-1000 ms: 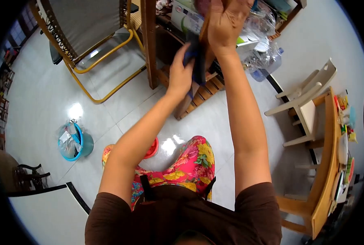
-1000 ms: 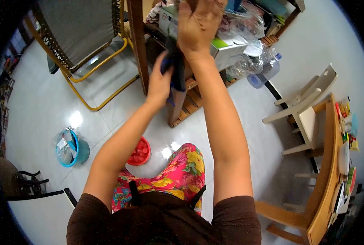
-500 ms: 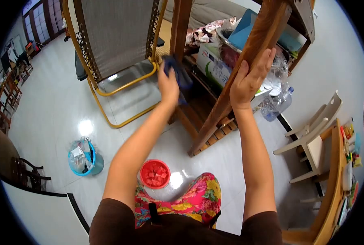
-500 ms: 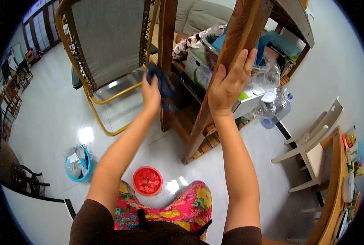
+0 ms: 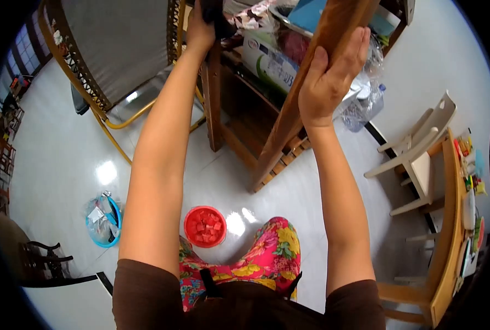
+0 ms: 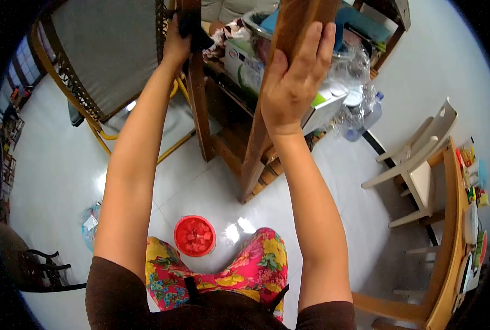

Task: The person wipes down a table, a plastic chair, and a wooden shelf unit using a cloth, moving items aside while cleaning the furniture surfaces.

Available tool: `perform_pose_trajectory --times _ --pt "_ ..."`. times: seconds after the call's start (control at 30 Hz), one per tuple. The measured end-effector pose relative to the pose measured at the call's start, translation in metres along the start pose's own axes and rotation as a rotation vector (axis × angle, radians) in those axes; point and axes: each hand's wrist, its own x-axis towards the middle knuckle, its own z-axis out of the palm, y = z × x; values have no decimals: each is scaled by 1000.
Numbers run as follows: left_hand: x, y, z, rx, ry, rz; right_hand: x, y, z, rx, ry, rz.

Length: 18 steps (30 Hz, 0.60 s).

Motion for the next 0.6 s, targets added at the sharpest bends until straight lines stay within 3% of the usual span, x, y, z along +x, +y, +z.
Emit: perform_pose_trajectory --times 0.1,0.17,0.2,0.23,0.33,0.4,0.53,0.6 --pt "-71 -59 18 75 -76 -159 -3 7 2 -20 18 -48" --pt "-126 -85 12 -227 -310 -459 2 2 -2 -43 -4 9" --pt "-153 -87 10 -325 -330 -625 5 -1 -3 -55 -17 35" --pt "-176 -58 0 -594 -290 -745 6 0 -2 -49 1 24" --pt "-223 20 -16 -803 -253 -863 4 5 -2 -77 1 -15" --pt "-256 58 -15 -757 -321 -896 5 4 -1 -78 22 -37" --pt "-339 99 12 -716 -448 -489 2 8 3 -67 65 -75" --pt "-361 74 26 -690 -517 -586 1 9 3 -60 77 -79"
